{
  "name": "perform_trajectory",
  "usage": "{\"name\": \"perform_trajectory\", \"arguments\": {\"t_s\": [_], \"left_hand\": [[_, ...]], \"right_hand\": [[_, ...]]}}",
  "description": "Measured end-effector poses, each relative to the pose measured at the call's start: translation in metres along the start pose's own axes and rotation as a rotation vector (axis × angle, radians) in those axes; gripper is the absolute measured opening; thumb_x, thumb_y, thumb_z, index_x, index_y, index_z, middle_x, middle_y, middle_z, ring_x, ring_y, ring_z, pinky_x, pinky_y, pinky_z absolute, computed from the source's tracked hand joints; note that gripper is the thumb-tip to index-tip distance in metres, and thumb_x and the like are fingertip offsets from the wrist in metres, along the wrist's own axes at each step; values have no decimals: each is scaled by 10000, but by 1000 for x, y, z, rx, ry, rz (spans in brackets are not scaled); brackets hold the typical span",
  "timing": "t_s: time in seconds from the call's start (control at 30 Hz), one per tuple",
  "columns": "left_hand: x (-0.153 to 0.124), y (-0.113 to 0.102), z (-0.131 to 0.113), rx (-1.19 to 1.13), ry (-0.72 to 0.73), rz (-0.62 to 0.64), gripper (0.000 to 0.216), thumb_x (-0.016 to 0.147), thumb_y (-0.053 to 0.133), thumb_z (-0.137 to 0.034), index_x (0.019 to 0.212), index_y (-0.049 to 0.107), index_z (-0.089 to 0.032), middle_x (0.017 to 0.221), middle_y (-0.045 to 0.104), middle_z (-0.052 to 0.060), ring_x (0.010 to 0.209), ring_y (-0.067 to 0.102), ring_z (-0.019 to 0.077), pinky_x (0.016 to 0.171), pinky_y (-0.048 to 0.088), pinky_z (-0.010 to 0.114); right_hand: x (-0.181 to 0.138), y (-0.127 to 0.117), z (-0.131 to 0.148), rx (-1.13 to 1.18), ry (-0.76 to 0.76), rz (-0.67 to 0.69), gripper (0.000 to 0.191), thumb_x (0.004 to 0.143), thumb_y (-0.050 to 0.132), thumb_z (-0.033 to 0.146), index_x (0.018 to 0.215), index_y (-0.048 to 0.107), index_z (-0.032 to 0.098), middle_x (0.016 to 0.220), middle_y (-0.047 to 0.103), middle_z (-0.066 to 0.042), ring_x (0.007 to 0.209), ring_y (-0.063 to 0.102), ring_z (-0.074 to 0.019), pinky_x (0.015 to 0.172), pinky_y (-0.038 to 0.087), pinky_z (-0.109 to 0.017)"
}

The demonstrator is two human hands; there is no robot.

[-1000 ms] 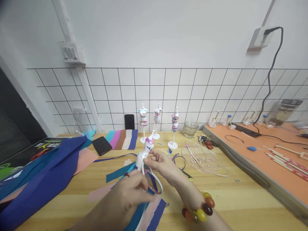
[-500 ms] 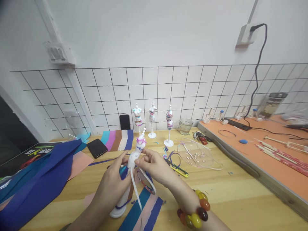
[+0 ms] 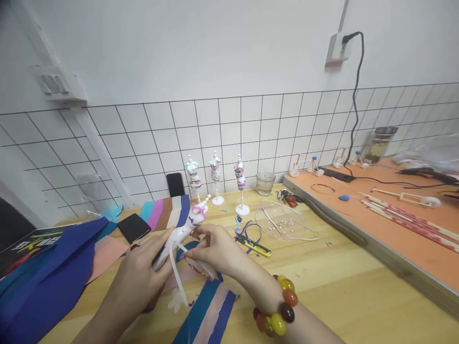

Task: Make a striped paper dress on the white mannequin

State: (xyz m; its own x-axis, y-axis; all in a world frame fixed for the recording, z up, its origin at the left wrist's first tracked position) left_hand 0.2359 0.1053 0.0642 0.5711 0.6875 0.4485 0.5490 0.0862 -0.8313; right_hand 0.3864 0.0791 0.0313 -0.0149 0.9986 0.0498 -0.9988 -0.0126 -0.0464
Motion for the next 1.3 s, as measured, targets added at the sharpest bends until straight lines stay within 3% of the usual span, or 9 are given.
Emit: {"name": "perform_trajectory", "arguments": {"t_s": [0.17,0.33,0.5,0.8,1.03,1.17,1.3], "left_hand": [[0,-12,18,-293,-175,41,432,795,553,-323,1220,587,-247,1134,672,65,1066,577,296,910,424,381],[0,-24,22,-332,-227,37,401,771,596,-350,1166,630,-291,1165,672,13,1080,575,292,943,414,358],[0,-26,17,-190,-155,57,412,779,578,-357,1186,607,-298,1169,667,13,1051,591,276,896,445,352],[-3,-28,2,132,143,-21,404,848,507,-310,1250,522,-265,981,708,22,877,628,219,752,425,319],[-4,-33,1,192,210,-68,380,865,497,-279,1244,493,-251,949,681,23,876,598,218,731,391,335],[-3,-38,8,239,245,-151,443,873,492,-276,1308,440,-209,913,657,54,863,592,227,734,392,346],[-2,-40,14,264,258,-184,429,883,477,-280,1306,453,-213,955,645,73,913,584,244,750,388,362]], "right_hand": [[0,3,-3,8,-14,-13,346,674,749,222,1002,660,154,585,519,65,513,429,-80,506,320,-219],[-3,16,-1,55,-64,11,223,701,744,287,893,721,177,669,583,33,593,475,-95,584,380,-231],[-3,28,-2,134,-94,49,262,688,741,377,840,706,167,687,606,19,610,513,-110,603,412,-241],[2,37,-13,140,-133,-4,300,680,739,363,873,681,142,619,501,55,549,455,-89,530,354,-220],[1,40,-13,115,-160,-3,314,698,697,468,678,690,155,591,567,27,547,484,-109,533,375,-236],[-5,38,-5,77,-200,-68,226,731,698,343,594,667,166,630,564,22,618,511,-122,588,394,-244],[-16,35,13,-106,-295,-161,171,755,696,234,597,674,174,675,562,18,711,546,-136,667,407,-251]]}}
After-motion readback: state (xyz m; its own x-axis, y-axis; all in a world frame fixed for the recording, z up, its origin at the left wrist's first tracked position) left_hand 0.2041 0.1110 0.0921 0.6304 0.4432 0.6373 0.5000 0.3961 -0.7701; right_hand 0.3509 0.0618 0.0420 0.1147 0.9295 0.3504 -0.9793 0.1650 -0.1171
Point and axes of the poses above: each hand's wrist, its own x-axis towards the middle knuckle, its own y-axis out of the palm, z = x × y, the point moved 5 cm from there along x, towards the middle knuckle
